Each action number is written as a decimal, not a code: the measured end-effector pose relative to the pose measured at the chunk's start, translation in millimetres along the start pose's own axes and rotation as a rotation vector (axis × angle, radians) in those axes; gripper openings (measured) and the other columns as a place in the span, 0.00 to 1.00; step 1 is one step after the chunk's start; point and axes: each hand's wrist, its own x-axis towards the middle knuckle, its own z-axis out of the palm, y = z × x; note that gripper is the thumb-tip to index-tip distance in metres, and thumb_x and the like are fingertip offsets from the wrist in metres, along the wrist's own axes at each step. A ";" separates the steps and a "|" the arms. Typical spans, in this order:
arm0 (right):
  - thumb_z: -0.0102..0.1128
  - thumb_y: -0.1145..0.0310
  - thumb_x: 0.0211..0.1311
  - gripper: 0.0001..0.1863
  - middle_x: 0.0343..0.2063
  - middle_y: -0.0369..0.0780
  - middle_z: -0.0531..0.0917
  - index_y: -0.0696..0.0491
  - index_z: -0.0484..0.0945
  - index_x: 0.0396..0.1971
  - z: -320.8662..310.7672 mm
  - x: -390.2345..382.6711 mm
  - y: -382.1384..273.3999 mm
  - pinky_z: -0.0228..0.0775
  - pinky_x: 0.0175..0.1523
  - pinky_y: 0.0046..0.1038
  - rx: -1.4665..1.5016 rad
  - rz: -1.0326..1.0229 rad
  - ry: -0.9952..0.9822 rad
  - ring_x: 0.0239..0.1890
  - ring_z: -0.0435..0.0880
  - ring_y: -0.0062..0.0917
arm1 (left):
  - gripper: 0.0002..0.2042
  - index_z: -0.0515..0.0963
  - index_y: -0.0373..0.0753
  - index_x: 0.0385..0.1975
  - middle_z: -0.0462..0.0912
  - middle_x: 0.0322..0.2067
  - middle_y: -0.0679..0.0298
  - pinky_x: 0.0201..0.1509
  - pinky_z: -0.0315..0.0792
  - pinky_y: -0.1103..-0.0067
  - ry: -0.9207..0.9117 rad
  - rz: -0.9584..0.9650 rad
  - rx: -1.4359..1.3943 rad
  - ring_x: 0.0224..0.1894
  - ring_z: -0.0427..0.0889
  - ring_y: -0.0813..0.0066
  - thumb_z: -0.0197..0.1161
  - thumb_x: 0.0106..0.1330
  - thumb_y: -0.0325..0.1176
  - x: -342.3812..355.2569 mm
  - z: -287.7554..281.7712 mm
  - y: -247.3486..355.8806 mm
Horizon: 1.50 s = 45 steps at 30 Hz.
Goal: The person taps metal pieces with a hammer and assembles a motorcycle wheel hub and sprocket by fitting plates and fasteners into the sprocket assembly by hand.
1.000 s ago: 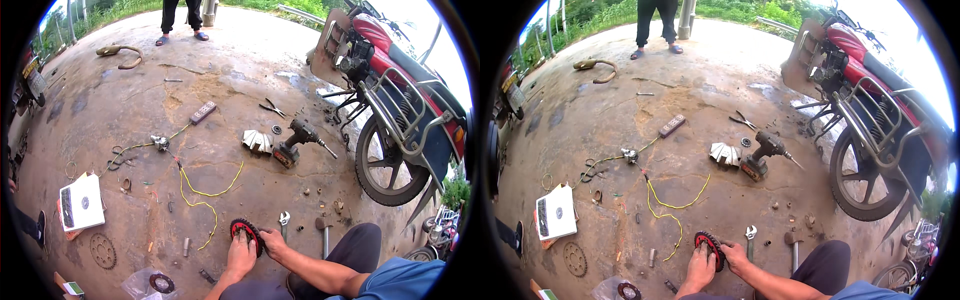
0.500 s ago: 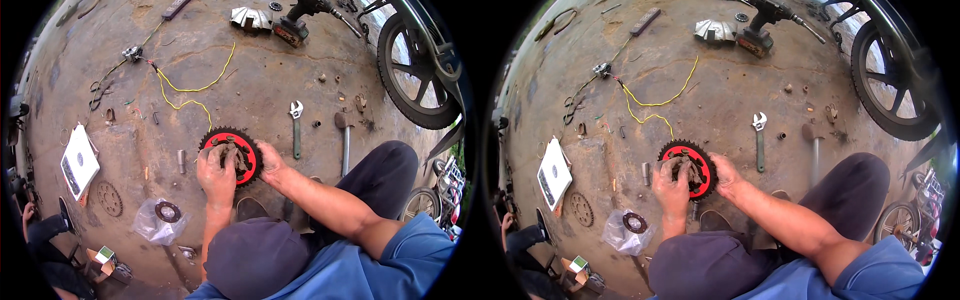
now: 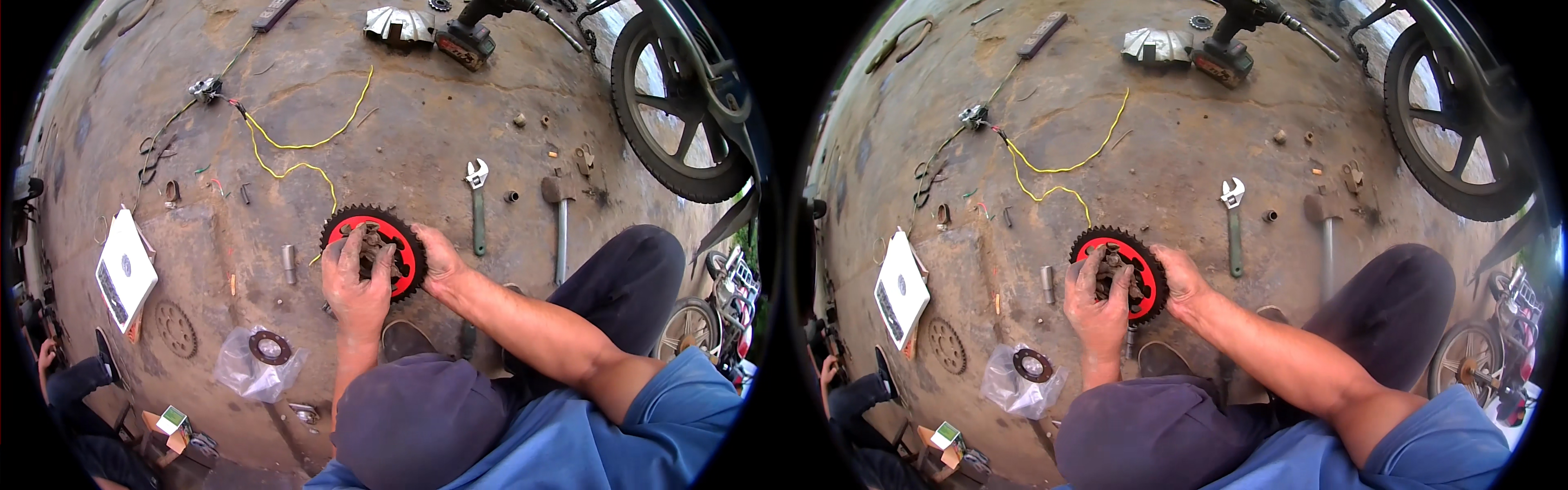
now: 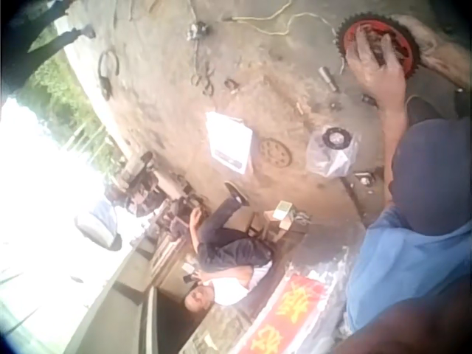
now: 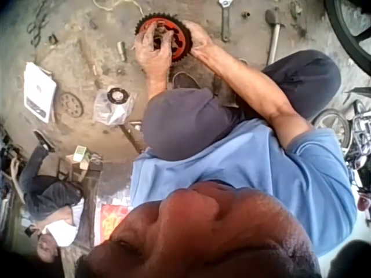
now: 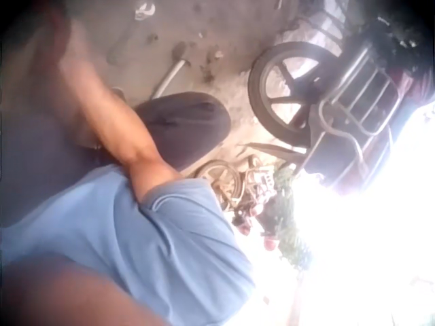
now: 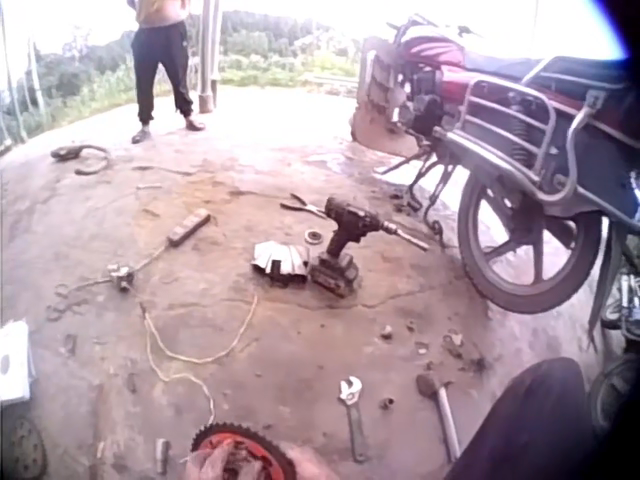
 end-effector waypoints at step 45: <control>0.49 0.64 0.74 0.19 0.45 0.46 0.90 0.61 0.83 0.48 -12.3 6.7 11.5 0.83 0.57 0.38 -0.033 0.021 0.057 0.47 0.90 0.34 | 0.14 0.83 0.36 0.45 0.84 0.38 0.55 0.47 0.76 0.62 0.077 0.082 0.076 0.40 0.81 0.51 0.74 0.60 0.25 -17.8 14.9 -26.8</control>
